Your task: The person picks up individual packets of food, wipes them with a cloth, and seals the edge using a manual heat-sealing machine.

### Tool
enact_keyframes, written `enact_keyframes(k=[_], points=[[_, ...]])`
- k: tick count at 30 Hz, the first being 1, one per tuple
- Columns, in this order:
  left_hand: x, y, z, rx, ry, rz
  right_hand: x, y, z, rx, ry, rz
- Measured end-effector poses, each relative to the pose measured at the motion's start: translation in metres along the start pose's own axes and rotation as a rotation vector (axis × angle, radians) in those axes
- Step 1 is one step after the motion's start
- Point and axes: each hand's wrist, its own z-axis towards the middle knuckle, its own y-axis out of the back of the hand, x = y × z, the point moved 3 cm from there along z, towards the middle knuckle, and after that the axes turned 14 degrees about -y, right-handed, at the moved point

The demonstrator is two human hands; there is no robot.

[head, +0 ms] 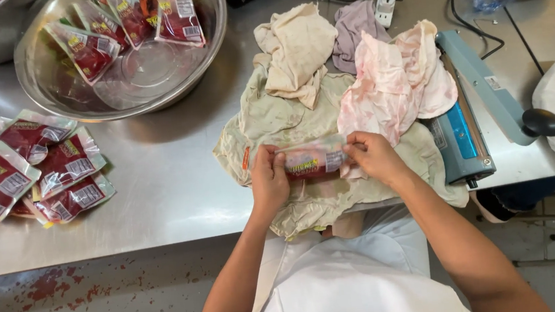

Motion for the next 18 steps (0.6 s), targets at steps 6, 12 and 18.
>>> enact_keyframes(k=[6, 12, 18], points=[[-0.020, 0.011, -0.007, 0.040, -0.010, -0.144, 0.110, -0.012, -0.035, 0.108, 0.269, -0.740], [-0.012, 0.009, 0.005, -0.045, -0.157, -0.398, 0.128, -0.024, -0.046, 0.117, 0.304, -0.830], [-0.053, -0.070, -0.010, -0.046, 0.301, -1.587, 0.154, 0.030, -0.133, -0.197, 0.534, -0.330]])
